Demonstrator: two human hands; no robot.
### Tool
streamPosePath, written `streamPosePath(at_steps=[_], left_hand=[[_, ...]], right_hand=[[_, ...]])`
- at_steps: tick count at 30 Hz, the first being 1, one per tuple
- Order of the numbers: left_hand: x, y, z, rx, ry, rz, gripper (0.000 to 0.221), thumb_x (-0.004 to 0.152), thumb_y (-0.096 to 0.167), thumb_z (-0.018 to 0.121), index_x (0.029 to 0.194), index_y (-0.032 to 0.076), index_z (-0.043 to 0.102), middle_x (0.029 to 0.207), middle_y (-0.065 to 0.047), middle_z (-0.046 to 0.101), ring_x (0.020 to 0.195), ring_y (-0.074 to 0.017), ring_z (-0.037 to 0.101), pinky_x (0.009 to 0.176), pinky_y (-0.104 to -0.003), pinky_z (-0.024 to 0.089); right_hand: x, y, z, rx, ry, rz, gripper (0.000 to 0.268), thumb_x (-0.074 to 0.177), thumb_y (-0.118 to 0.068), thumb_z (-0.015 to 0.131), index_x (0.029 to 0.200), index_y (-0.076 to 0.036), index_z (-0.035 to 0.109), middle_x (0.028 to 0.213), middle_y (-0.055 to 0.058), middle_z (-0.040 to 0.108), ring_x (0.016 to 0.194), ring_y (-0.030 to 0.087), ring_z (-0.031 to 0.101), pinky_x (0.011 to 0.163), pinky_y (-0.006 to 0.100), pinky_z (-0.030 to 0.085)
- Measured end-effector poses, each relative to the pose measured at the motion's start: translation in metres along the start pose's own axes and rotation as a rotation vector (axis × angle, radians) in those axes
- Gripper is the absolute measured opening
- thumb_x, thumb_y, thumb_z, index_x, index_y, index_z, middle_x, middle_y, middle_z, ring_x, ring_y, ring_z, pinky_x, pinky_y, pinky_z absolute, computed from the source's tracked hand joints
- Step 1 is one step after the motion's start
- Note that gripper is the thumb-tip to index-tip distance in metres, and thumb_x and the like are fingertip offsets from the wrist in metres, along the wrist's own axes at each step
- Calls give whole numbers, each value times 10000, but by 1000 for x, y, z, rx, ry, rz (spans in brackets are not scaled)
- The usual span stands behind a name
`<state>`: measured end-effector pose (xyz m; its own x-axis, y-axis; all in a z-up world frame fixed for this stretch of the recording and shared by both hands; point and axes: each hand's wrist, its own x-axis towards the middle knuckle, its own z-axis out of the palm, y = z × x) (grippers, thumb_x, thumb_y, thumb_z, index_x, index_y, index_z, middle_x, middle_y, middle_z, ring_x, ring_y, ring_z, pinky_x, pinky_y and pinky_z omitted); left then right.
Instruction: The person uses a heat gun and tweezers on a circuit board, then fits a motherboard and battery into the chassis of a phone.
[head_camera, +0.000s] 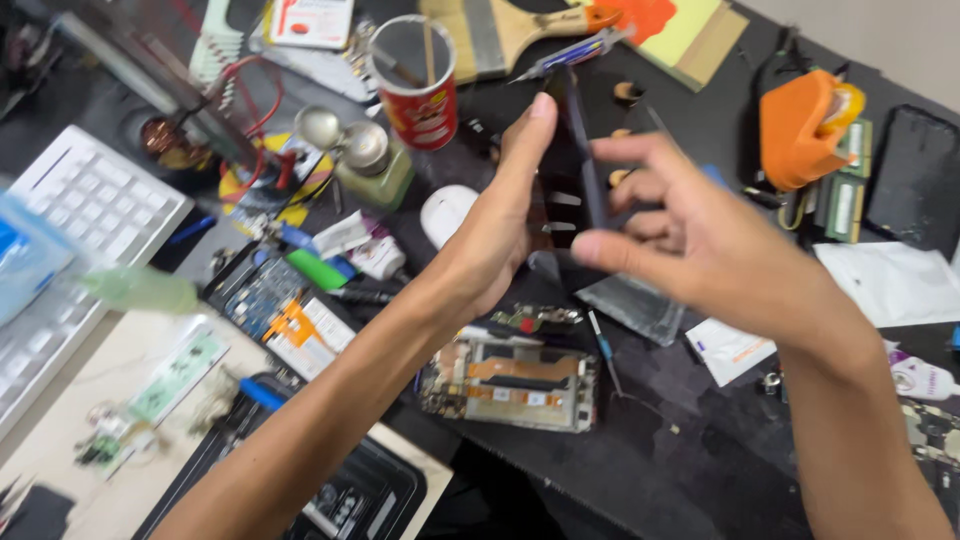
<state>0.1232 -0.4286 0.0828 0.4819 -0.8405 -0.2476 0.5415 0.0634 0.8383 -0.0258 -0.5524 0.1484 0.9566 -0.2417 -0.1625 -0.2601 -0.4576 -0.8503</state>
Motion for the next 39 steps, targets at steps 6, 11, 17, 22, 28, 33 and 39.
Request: streamPosePath(at_steps=[6, 11, 17, 22, 28, 33, 39], left_hand=[[-81, -2, -38, -339, -254, -35, 801, 1053, 682, 345, 1203, -49, 637, 986, -196, 705, 879, -282, 702, 811, -393, 565], [-163, -21, -62, -316, -211, -125, 941, 992, 701, 222, 1163, -133, 624, 969, -253, 731, 908, -308, 749, 870, -367, 604], [-254, -48, -83, -226, -109, 8, 729, 1073, 576, 242, 1375, -31, 512, 1073, -206, 668, 857, -285, 695, 788, -397, 576], [-319, -61, -104, -188, -9, 44, 603, 1045, 454, 252, 1573, 179, 351, 1112, -223, 655, 867, -313, 708, 784, -422, 589], [-355, -68, -132, -552, -61, 145, 762, 1088, 545, 228, 1443, -84, 471, 1074, -288, 661, 900, -442, 730, 837, -528, 624], [-368, -72, -150, -759, -105, 167, 768, 1106, 549, 230, 1456, -92, 469, 1053, -324, 667, 836, -457, 722, 718, -524, 628], [-374, -82, -162, -782, -138, 180, 783, 1128, 560, 231, 1421, -115, 500, 1018, -312, 660, 819, -438, 728, 708, -505, 627]], right_hand=[[-17, -32, 39, -17, -43, -142, 390, 969, -218, 668, 1337, -90, 655, 1094, 47, 756, 910, 94, 751, 779, 237, 579], [-26, -37, 70, -31, 176, -134, 169, 957, -138, 740, 1012, 22, 741, 745, 61, 687, 651, 122, 599, 600, 271, 480], [-44, -46, 135, 118, -1, -252, 300, 924, -114, 706, 1195, -7, 633, 1006, 40, 704, 925, 95, 673, 817, 267, 552], [-64, -57, 186, 270, -237, -167, 415, 928, -105, 687, 1324, -30, 590, 1133, 73, 695, 1049, 124, 677, 948, 305, 549], [-70, -70, 232, 478, -462, -135, 551, 940, -86, 679, 1451, -57, 477, 1229, 66, 646, 1091, 161, 680, 918, 331, 567], [-72, -75, 264, 644, -674, 10, 463, 922, -61, 664, 1353, -16, 503, 1164, 61, 633, 1081, 163, 634, 950, 341, 536], [-66, -79, 282, 635, -696, -19, 300, 963, -77, 665, 1233, 16, 572, 1092, 79, 648, 1027, 159, 621, 946, 344, 508]])
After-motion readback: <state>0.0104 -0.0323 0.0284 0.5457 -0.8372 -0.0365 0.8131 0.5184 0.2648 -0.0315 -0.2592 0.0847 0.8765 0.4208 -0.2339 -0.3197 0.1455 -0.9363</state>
